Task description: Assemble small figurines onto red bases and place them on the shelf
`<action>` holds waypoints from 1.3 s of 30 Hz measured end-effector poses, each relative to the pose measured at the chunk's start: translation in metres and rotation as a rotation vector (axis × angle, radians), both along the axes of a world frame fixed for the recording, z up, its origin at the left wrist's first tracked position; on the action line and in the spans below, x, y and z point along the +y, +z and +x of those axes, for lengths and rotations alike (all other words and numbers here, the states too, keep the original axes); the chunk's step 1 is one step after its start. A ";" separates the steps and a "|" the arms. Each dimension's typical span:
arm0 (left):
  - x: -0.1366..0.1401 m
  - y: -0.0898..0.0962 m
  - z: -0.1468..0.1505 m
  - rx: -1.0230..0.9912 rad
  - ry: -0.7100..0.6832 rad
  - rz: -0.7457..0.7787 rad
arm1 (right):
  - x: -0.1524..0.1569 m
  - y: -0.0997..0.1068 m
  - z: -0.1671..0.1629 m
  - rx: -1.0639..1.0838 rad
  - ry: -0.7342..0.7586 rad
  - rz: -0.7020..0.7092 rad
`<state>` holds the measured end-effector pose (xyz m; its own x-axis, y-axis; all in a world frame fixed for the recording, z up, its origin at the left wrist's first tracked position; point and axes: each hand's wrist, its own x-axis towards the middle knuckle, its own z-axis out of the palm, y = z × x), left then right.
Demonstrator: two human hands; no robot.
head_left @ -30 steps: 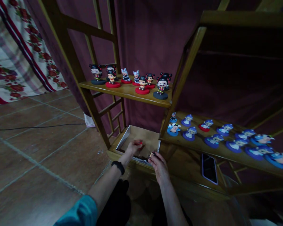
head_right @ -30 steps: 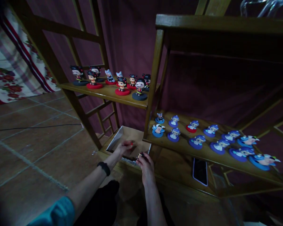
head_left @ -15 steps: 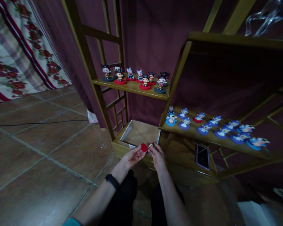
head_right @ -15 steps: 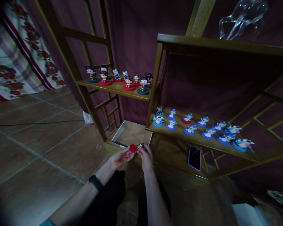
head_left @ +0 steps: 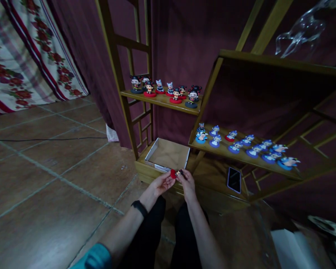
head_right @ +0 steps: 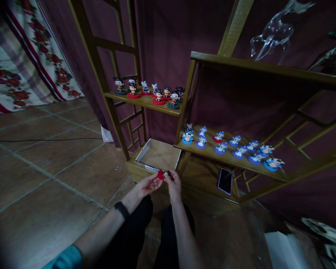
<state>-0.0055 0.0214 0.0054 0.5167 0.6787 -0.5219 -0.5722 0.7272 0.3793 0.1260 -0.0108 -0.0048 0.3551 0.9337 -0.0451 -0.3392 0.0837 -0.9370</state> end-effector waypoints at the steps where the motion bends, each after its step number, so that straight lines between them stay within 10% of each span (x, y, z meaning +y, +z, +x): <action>1: -0.001 0.000 0.001 0.001 0.005 0.007 | -0.001 0.000 0.000 -0.017 -0.007 0.002; 39: -0.006 -0.011 0.006 0.140 0.042 0.099 | -0.003 -0.009 -0.004 -0.366 -0.053 -0.001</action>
<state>0.0007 0.0155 -0.0054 0.4135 0.7501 -0.5161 -0.5377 0.6587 0.5264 0.1224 -0.0137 -0.0139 0.3961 0.9135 0.0927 0.0227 0.0912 -0.9956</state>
